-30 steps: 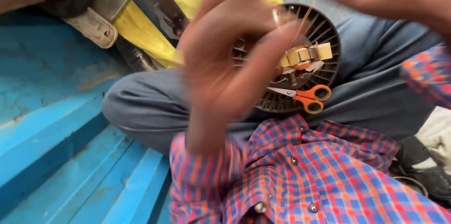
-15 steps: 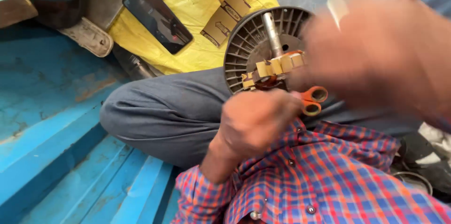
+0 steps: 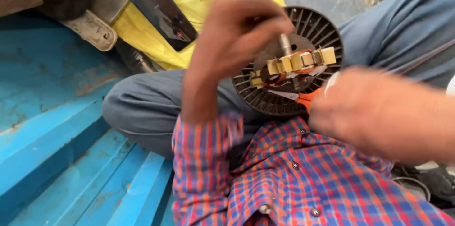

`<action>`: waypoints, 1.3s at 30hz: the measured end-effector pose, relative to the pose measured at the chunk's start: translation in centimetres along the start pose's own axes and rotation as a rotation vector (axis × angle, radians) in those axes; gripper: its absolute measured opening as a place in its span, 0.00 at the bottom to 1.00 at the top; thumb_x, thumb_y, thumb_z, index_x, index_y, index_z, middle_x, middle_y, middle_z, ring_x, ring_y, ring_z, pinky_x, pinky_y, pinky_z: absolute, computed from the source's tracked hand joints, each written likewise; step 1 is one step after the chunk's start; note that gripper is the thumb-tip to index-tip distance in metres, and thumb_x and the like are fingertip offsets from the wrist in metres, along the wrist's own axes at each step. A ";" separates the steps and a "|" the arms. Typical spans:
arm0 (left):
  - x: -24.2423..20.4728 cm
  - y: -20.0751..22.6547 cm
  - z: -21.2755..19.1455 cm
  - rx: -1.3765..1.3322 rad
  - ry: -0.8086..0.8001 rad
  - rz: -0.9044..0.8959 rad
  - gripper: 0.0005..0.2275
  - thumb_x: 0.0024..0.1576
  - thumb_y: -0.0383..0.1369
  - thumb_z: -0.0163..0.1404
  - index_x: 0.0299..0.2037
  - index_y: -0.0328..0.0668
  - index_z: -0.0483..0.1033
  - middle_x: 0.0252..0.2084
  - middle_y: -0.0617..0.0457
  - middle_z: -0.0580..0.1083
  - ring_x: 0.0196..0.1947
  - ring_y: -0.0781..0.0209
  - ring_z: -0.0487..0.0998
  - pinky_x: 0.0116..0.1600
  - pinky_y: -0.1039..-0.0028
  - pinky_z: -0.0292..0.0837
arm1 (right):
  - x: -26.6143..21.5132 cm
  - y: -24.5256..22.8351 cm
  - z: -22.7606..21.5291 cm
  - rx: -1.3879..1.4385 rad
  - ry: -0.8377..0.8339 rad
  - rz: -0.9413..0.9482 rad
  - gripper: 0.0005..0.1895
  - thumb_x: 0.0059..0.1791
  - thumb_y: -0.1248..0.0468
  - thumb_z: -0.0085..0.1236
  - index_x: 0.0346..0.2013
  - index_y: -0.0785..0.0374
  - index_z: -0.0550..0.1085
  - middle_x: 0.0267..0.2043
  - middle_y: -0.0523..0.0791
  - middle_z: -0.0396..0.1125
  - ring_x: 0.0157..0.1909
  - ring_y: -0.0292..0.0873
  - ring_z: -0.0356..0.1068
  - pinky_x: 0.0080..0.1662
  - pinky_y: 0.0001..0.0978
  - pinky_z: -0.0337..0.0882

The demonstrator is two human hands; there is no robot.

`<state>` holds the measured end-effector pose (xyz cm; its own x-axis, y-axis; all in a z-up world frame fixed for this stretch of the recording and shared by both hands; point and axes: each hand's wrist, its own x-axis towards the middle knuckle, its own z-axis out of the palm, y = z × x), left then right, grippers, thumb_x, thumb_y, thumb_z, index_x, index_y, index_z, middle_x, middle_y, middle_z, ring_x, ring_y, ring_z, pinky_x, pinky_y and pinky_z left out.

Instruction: Winding copper wire onto a fan motor stator using hands and simple tools.

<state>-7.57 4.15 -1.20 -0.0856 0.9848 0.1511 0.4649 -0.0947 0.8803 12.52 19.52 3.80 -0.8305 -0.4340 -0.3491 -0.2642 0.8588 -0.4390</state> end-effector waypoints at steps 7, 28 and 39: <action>-5.5 7.5 2.3 0.030 0.215 0.139 0.14 0.52 0.22 0.62 0.49 0.33 0.81 0.27 0.50 0.71 0.24 0.54 0.72 0.30 0.65 0.67 | 3.5 4.7 -2.4 0.200 0.491 -0.133 0.14 0.38 0.64 0.63 0.38 0.57 0.80 0.27 0.45 0.67 0.29 0.49 0.68 0.32 0.43 0.66; -5.5 7.4 2.2 0.212 0.285 0.132 0.07 0.59 0.24 0.62 0.44 0.38 0.80 0.35 0.50 0.75 0.35 0.55 0.78 0.41 0.65 0.72 | 4.6 6.3 -3.0 0.199 0.361 0.042 0.12 0.40 0.64 0.65 0.37 0.56 0.82 0.28 0.46 0.70 0.29 0.48 0.71 0.31 0.42 0.70; 2.2 -0.9 -2.0 -0.028 -0.037 -0.119 0.08 0.52 0.37 0.65 0.33 0.43 0.83 0.31 0.49 0.78 0.31 0.57 0.80 0.38 0.70 0.72 | 0.3 -2.4 -1.5 0.087 -0.016 0.008 0.13 0.31 0.60 0.67 0.28 0.50 0.78 0.27 0.42 0.70 0.32 0.49 0.73 0.33 0.45 0.73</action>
<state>-9.99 6.11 -0.77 -0.1058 0.9940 0.0282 0.4286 0.0200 0.9033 12.20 17.75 5.97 -0.8245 -0.4319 -0.3656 -0.2132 0.8356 -0.5063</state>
